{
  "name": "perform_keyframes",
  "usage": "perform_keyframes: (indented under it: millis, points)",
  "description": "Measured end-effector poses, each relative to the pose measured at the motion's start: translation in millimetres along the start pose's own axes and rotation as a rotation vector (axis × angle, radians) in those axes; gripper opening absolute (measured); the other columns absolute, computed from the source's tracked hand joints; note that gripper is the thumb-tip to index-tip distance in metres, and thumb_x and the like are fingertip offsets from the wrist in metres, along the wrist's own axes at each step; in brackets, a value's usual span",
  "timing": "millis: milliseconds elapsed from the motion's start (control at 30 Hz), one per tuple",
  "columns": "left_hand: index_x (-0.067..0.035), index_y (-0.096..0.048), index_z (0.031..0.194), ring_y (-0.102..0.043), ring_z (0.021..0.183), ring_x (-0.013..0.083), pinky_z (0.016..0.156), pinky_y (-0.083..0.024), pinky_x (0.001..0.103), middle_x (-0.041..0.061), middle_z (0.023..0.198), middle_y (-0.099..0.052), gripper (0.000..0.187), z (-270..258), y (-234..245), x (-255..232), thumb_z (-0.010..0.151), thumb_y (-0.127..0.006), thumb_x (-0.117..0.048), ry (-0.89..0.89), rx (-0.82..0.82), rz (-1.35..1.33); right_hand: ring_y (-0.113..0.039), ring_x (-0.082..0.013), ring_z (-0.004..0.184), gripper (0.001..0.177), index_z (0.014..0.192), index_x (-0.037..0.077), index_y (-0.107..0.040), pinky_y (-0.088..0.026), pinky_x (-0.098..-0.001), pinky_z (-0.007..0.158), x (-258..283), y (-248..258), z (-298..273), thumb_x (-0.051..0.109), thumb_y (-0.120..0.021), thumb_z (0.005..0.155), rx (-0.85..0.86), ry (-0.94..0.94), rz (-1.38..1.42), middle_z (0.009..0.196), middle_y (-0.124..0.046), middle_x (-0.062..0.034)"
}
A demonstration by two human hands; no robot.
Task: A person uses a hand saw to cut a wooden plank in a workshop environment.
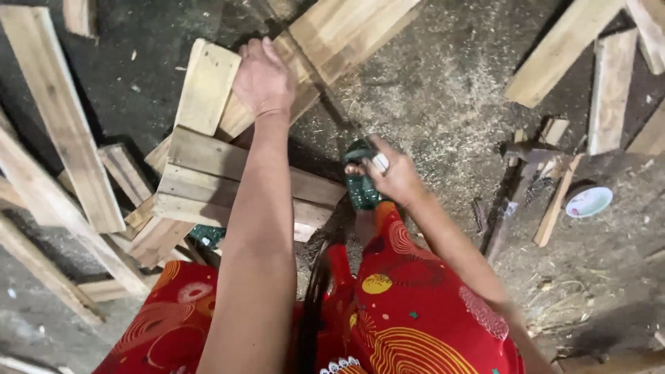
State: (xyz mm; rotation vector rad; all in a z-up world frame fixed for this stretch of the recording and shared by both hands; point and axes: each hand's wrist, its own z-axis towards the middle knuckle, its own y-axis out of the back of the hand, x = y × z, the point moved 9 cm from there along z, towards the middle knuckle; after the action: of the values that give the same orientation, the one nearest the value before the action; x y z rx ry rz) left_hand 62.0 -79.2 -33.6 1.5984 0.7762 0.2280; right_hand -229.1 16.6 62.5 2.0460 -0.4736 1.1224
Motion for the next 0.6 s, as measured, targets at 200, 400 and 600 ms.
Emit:
perform_keyframes:
  millis: [200, 400, 600]
  points:
    - [-0.009, -0.066, 0.092, -0.063, 0.057, 0.0233, 0.042, -0.052, 0.035, 0.009, 0.084, -0.065, 0.053, 4.2, 7.5, -5.3, 0.107, -0.025, -0.040, 0.039, -0.020, -0.007, -0.045, -0.0048, 0.042, 0.062, 0.152, 0.009, -0.033, -0.041, -0.0225, 0.042, -62.0, -3.1, -145.2, 0.007, -0.051, 0.093, -0.019, -0.029, -0.077, 0.054, -0.047, 0.0073]
    - [-0.012, -0.066, 0.096, -0.062, 0.061, 0.0245, 0.045, -0.050, 0.037, 0.010, 0.088, -0.065, 0.054, -2.2, 10.9, -4.3, 0.106, -0.022, -0.042, 0.000, -0.004, -0.040, -0.070, -0.0162, 0.055, 0.056, 0.150, 0.008, -0.035, -0.063, -0.0239, 0.043, -14.5, -0.7, -23.0, 0.011, -0.053, 0.096, 0.152, -0.291, -0.129, 0.085, -0.073, -0.0100]
    - [-0.009, -0.061, 0.091, -0.063, 0.062, 0.0282, 0.046, -0.051, 0.042, 0.012, 0.085, -0.063, 0.048, 1.5, 24.1, -8.1, 0.106, -0.026, -0.038, 0.040, -0.047, -0.094, -0.045, -0.0070, 0.043, 0.057, 0.153, 0.014, -0.034, -0.041, -0.0247, 0.039, -30.6, -8.1, -95.7, 0.022, -0.055, 0.100, 0.042, -0.211, -0.028, 0.068, -0.063, 0.0021]
